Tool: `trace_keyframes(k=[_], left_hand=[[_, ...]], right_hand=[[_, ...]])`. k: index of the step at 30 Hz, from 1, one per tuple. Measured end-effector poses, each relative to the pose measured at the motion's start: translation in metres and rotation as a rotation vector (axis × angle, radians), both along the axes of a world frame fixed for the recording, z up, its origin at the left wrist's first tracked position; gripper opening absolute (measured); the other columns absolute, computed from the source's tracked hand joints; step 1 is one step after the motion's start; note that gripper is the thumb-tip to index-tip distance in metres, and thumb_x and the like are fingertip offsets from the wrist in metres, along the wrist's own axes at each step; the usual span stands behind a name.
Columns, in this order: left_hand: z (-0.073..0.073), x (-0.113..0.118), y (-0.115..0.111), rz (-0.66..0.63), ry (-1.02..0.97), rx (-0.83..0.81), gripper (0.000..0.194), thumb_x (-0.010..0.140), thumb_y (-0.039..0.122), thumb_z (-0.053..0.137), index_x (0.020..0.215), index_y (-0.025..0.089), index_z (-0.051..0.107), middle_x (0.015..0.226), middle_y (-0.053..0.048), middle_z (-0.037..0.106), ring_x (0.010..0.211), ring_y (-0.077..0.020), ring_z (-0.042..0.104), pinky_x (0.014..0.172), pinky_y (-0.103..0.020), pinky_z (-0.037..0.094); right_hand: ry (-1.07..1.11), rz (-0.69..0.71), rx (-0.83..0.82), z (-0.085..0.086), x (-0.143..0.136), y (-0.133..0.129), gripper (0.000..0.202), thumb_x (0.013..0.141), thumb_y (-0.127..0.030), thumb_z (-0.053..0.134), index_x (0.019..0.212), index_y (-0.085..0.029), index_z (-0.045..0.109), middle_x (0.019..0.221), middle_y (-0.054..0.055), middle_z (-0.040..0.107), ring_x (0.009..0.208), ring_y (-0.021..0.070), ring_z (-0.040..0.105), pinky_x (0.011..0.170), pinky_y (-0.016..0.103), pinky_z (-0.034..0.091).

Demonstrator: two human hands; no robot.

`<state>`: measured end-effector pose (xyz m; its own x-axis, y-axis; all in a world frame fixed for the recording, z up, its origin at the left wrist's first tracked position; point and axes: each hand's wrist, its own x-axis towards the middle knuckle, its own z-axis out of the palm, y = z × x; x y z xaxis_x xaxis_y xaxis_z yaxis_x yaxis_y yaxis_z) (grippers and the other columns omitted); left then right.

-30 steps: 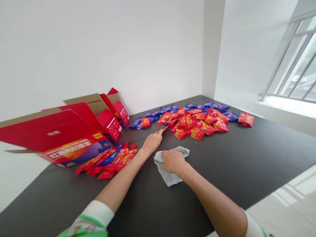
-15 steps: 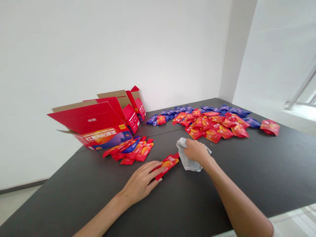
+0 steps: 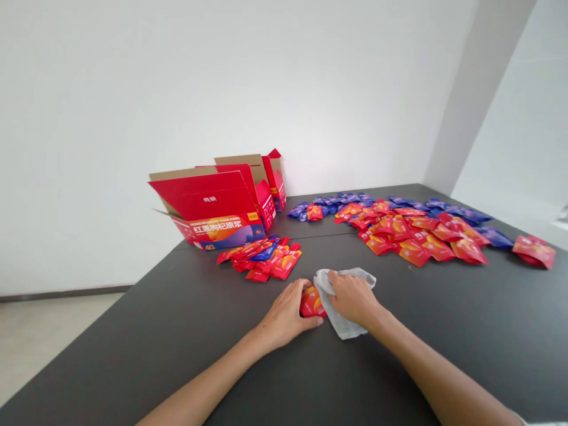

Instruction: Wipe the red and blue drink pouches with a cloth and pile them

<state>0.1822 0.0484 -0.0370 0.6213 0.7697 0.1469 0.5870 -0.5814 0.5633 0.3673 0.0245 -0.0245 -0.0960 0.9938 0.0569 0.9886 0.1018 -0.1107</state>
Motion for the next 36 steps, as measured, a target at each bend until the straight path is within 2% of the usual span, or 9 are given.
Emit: trace_keyframes(k=[3,8,13,18,23,28,30,33,36], left_hand=[[-0.003,0.0,0.003,0.016,-0.043,-0.054,0.068,0.06,0.042,0.072,0.117,0.022,0.042,0.117,-0.009,0.052,0.109,-0.0268,0.049,0.092,-0.039,0.038],[-0.005,0.0,0.005,-0.025,-0.113,-0.094,0.077,0.058,0.038,0.073,0.125,0.022,0.036,0.121,-0.009,0.051,0.109,-0.0264,0.05,0.091,-0.038,0.04],[-0.006,0.0,0.006,0.0,-0.109,-0.12,0.087,0.058,0.038,0.074,0.132,0.022,0.03,0.12,-0.009,0.052,0.112,-0.0273,0.049,0.095,-0.04,0.037],[-0.006,-0.001,0.006,-0.015,-0.13,-0.133,0.096,0.057,0.038,0.074,0.136,0.021,0.023,0.127,-0.012,0.047,0.117,-0.0287,0.044,0.098,-0.041,0.034],[-0.007,-0.001,0.007,0.001,-0.11,-0.141,0.095,0.06,0.037,0.073,0.137,0.021,0.021,0.119,-0.009,0.052,0.11,-0.0261,0.05,0.097,-0.042,0.035],[-0.008,-0.001,0.008,-0.025,-0.124,-0.143,0.098,0.059,0.036,0.073,0.138,0.022,0.016,0.124,-0.009,0.049,0.115,-0.0259,0.046,0.098,-0.04,0.035],[-0.008,-0.001,0.008,-0.024,-0.129,-0.143,0.098,0.06,0.036,0.073,0.139,0.022,0.015,0.125,-0.01,0.049,0.117,-0.0257,0.046,0.099,-0.039,0.034],[-0.008,-0.001,0.007,-0.007,-0.113,-0.149,0.097,0.061,0.036,0.072,0.139,0.022,0.015,0.12,-0.009,0.051,0.112,-0.025,0.049,0.099,-0.041,0.034],[-0.007,-0.001,0.007,-0.01,-0.111,-0.157,0.098,0.061,0.035,0.072,0.139,0.023,0.014,0.122,-0.009,0.051,0.112,-0.0255,0.049,0.098,-0.041,0.035]], right_hand=[[-0.017,-0.064,0.0,-0.002,-0.006,0.0,0.027,0.081,-0.025,0.039,0.105,-0.015,0.048,0.093,0.013,0.063,0.088,0.0264,0.061,0.072,0.035,0.042],[0.038,0.261,-0.009,-0.003,-0.018,-0.003,0.031,0.079,-0.028,0.043,0.107,-0.016,0.048,0.094,0.011,0.063,0.089,0.0234,0.06,0.073,0.031,0.042],[-0.02,-0.036,0.009,0.0,-0.019,-0.003,0.028,0.08,-0.022,0.039,0.105,-0.014,0.049,0.094,0.013,0.063,0.086,0.0255,0.061,0.07,0.035,0.043],[0.034,0.22,0.014,0.001,-0.022,-0.006,0.028,0.078,-0.026,0.044,0.104,-0.017,0.05,0.094,0.01,0.064,0.088,0.0244,0.061,0.072,0.033,0.043],[-0.035,-0.082,-0.016,0.004,-0.013,-0.002,0.027,0.08,-0.022,0.041,0.103,-0.013,0.05,0.094,0.015,0.063,0.086,0.0266,0.061,0.071,0.036,0.043],[0.025,0.252,-0.019,0.003,-0.017,-0.005,0.028,0.078,-0.026,0.043,0.104,-0.016,0.05,0.096,0.011,0.063,0.09,0.0242,0.06,0.075,0.034,0.043],[0.013,0.189,-0.008,0.002,-0.016,-0.004,0.028,0.079,-0.025,0.042,0.105,-0.017,0.05,0.095,0.012,0.063,0.089,0.0256,0.06,0.073,0.035,0.043],[-0.045,-0.069,-0.012,0.002,-0.011,0.0,0.027,0.08,-0.02,0.038,0.104,-0.014,0.05,0.093,0.014,0.063,0.086,0.0273,0.061,0.07,0.037,0.044],[-0.019,0.039,-0.001,0.002,-0.011,-0.002,0.027,0.079,-0.02,0.04,0.103,-0.014,0.05,0.094,0.013,0.063,0.087,0.0258,0.061,0.072,0.035,0.044]])
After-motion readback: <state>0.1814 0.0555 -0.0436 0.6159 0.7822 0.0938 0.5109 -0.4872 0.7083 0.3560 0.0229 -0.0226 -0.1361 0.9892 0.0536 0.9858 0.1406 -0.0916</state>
